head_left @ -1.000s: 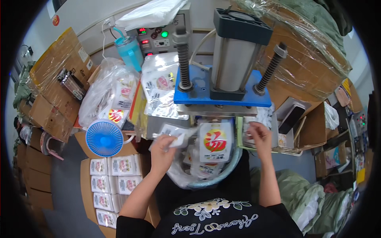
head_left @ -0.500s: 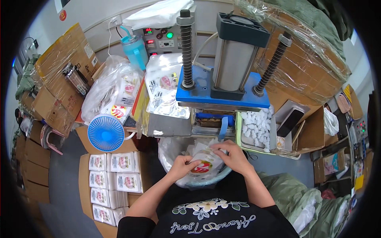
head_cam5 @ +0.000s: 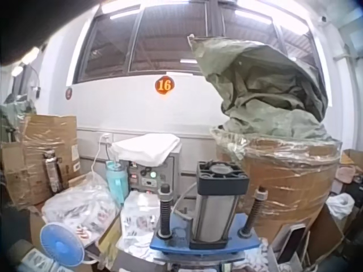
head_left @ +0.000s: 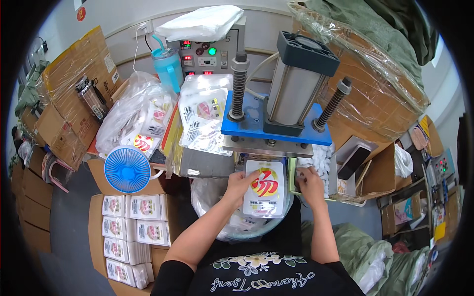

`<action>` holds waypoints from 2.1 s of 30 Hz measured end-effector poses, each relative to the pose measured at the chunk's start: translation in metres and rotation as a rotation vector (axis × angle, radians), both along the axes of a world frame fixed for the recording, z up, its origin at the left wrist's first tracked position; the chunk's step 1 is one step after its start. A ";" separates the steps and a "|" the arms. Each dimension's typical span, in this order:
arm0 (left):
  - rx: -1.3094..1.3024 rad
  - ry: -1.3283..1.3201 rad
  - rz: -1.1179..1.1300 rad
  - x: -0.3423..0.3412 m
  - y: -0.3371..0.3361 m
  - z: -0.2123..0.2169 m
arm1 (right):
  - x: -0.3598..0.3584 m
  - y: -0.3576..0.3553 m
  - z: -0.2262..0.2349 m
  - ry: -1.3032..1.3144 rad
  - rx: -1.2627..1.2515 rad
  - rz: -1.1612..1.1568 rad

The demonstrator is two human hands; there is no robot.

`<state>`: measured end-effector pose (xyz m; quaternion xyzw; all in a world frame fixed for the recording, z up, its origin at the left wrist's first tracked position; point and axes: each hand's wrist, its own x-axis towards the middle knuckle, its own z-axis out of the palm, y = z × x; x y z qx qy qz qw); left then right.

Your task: Sealing small plastic food packets using a manual heat-sealing machine and organizing them into larger bags and boxes.

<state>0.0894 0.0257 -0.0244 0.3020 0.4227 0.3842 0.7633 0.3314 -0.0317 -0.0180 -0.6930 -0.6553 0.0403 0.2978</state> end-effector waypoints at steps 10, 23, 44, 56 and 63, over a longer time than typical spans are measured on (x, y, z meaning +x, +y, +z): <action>1.050 1.380 0.147 -0.098 0.058 -0.002 | 0.013 0.004 -0.019 0.509 0.031 -0.012; 0.890 0.743 0.199 -0.095 -0.028 0.019 | -0.007 -0.004 0.004 0.624 0.118 -0.015; 0.221 0.251 -0.039 -0.016 -0.035 -0.013 | -0.044 -0.011 0.043 0.410 0.126 0.168; 0.002 0.008 -0.036 -0.010 -0.007 -0.012 | -0.019 -0.043 0.026 0.528 -0.850 0.355; 0.156 0.204 -0.205 -0.072 -0.014 -0.014 | -0.080 -0.015 -0.145 -0.011 -0.546 0.647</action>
